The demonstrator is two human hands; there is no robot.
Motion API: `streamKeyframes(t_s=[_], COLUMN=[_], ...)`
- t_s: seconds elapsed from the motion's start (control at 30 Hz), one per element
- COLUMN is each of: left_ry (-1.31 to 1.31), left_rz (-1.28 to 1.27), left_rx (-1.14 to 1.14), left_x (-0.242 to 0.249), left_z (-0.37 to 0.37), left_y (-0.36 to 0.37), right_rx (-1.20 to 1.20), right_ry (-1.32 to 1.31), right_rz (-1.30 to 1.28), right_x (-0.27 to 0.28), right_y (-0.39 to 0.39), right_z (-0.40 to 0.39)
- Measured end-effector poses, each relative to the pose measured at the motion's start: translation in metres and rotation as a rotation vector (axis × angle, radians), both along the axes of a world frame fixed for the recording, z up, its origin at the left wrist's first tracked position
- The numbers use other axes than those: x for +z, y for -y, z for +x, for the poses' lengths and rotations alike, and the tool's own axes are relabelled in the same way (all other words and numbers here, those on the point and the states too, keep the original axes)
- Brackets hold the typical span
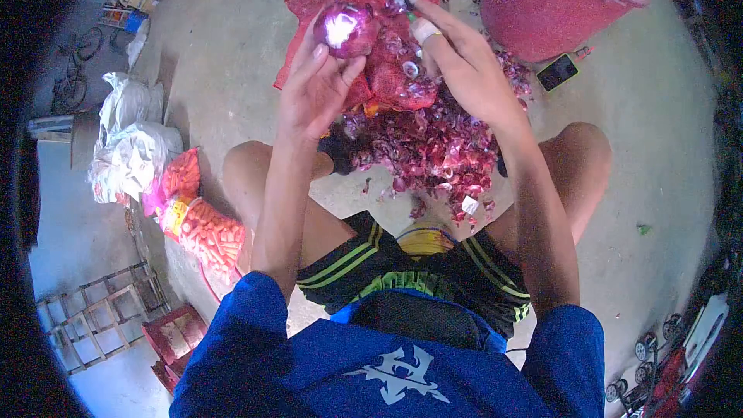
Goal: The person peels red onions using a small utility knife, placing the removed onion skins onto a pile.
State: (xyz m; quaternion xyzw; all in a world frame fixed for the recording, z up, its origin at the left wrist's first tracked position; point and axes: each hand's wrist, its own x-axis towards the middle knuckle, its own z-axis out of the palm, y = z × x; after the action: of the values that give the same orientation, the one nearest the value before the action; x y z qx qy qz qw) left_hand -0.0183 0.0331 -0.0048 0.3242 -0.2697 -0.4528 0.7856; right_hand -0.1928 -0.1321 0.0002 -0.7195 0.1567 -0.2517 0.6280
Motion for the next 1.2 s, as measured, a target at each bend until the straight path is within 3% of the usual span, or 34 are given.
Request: streamKeyframes(t_s=[0.13,0.4,0.57,0.8,0.9,1.0,1.07,1.2], left_ry=[-0.067,-0.115,0.001,0.135,0.091,0.022,-0.182,-0.303], left_rz=[-0.029,-0.083,0.053,0.107,0.064,0.088,0.113,0.122], left_rx=[-0.009,-0.05,0.097,0.116,0.146,0.026,-0.033,-0.043], left_x=[0.002,-0.01,-0.012,-0.008,-0.002,-0.003,-0.015,-0.024], left_z=[0.0,-0.004,-0.015,-0.017,-0.022,-0.019,-0.016,-0.004], left_y=[0.004,0.01,0.02,0.022,0.024,0.021,0.019,0.019], right_rx=[0.075,0.11,0.039,0.03,-0.005,-0.069,-0.196,-0.248], right_ry=[-0.011,0.004,0.066,0.027,0.046,0.019,0.002,-0.015], right_rz=[0.162,0.116,-0.033,0.051,0.018,0.054,0.028,0.033], right_x=[0.008,0.01,-0.003,-0.006,-0.003,0.004,0.004,-0.005], right_y=[-0.007,-0.024,-0.029,-0.018,-0.016,-0.009,-0.002,0.01], right_z=[0.0,0.006,0.012,0.009,0.008,0.006,0.006,0.004])
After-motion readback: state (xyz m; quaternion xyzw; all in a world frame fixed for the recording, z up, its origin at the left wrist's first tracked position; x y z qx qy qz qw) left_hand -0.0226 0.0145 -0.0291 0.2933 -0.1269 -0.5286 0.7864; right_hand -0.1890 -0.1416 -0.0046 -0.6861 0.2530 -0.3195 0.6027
